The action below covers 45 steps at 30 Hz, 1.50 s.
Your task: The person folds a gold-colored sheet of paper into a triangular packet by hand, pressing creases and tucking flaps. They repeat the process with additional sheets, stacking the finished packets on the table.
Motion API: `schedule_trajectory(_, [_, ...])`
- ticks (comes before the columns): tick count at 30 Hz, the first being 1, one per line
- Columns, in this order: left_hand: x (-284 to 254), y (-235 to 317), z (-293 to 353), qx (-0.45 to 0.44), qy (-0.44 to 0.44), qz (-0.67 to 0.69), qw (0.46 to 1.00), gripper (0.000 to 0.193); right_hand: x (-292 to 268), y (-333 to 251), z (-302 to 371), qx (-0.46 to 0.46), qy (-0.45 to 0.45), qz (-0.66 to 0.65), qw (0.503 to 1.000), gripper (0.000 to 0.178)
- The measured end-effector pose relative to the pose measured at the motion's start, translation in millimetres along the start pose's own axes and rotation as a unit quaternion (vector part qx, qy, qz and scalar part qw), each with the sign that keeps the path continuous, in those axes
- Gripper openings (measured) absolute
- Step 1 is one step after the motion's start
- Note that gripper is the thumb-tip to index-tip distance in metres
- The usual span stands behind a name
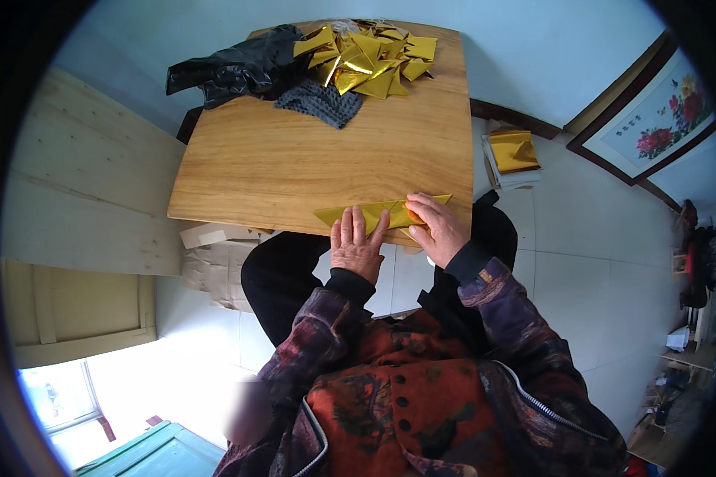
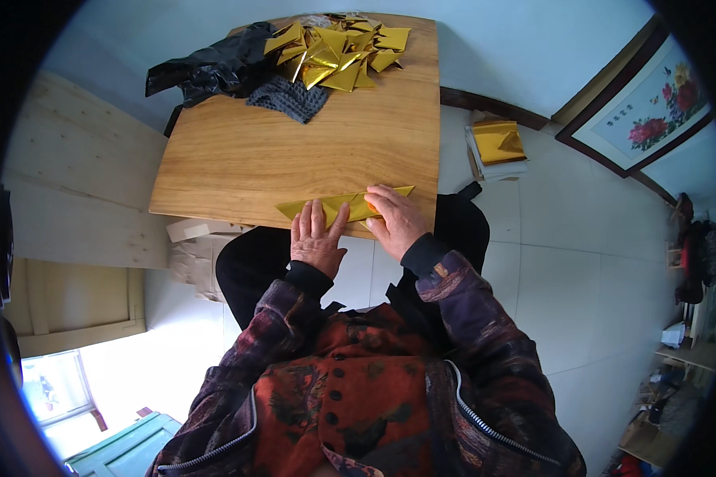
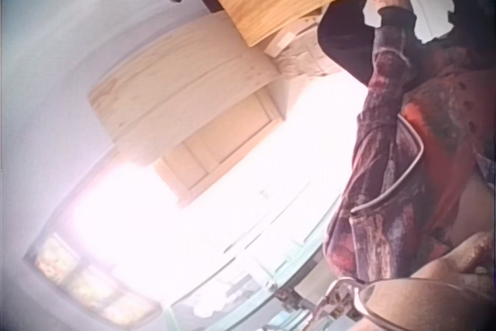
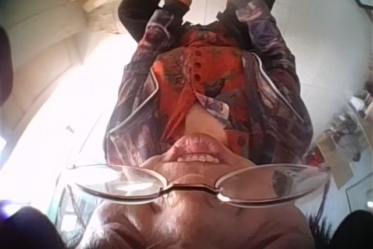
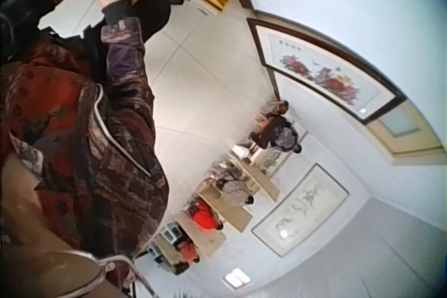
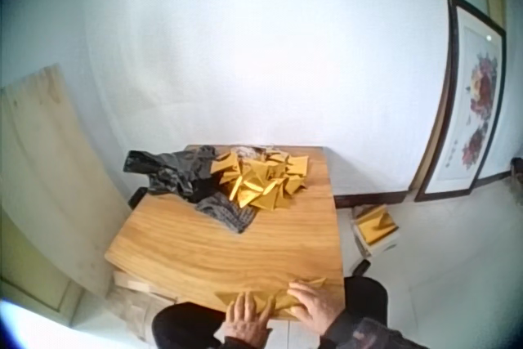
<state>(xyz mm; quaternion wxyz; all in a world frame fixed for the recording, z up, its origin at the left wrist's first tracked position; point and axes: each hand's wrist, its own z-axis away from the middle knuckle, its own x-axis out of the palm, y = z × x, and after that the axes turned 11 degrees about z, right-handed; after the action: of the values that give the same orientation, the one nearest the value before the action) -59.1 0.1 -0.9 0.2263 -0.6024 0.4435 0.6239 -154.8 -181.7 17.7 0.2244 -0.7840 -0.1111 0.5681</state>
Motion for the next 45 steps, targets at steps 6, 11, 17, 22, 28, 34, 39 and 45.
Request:
schedule_trajectory(6, [1.0,0.7,1.5,0.000,0.004,-0.003,1.000,0.092,10.0,-6.3,-5.0,0.077,0.077,-0.030,0.994,0.037])
schedule_trajectory(11, [1.6,1.3,1.5,-0.001,0.010,-0.010,1.000,0.089,15.1,-16.2,-8.2,0.085,0.101,0.061,0.989,0.053])
schedule_trajectory(17, [4.7,-0.2,1.9,0.004,0.032,-0.014,0.999,0.087,31.7,-31.7,-11.4,0.124,0.110,0.123,0.978,0.076])
schedule_trajectory(22, [6.8,-1.8,2.3,0.007,0.029,0.007,1.000,0.090,30.9,-32.0,-10.0,0.138,0.104,0.114,0.978,0.076])
schedule_trajectory(28, [8.9,-3.8,2.2,0.012,0.039,-0.003,0.999,0.092,25.9,-30.6,-8.0,0.129,0.095,0.069,0.985,0.072])
schedule_trajectory(34, [8.3,-3.4,2.1,0.014,0.043,0.002,0.999,0.094,22.9,-21.9,-5.0,0.121,0.079,0.049,0.988,0.070])
schedule_trajectory(39, [7.1,-3.2,1.4,0.014,0.036,-0.010,0.999,0.093,23.0,-17.3,-2.8,0.096,0.080,0.069,0.990,0.073])
schedule_trajectory(45, [7.9,-2.8,1.8,0.007,0.018,-0.033,0.999,0.091,26.1,-16.6,-1.7,0.086,0.086,0.091,0.988,0.069])
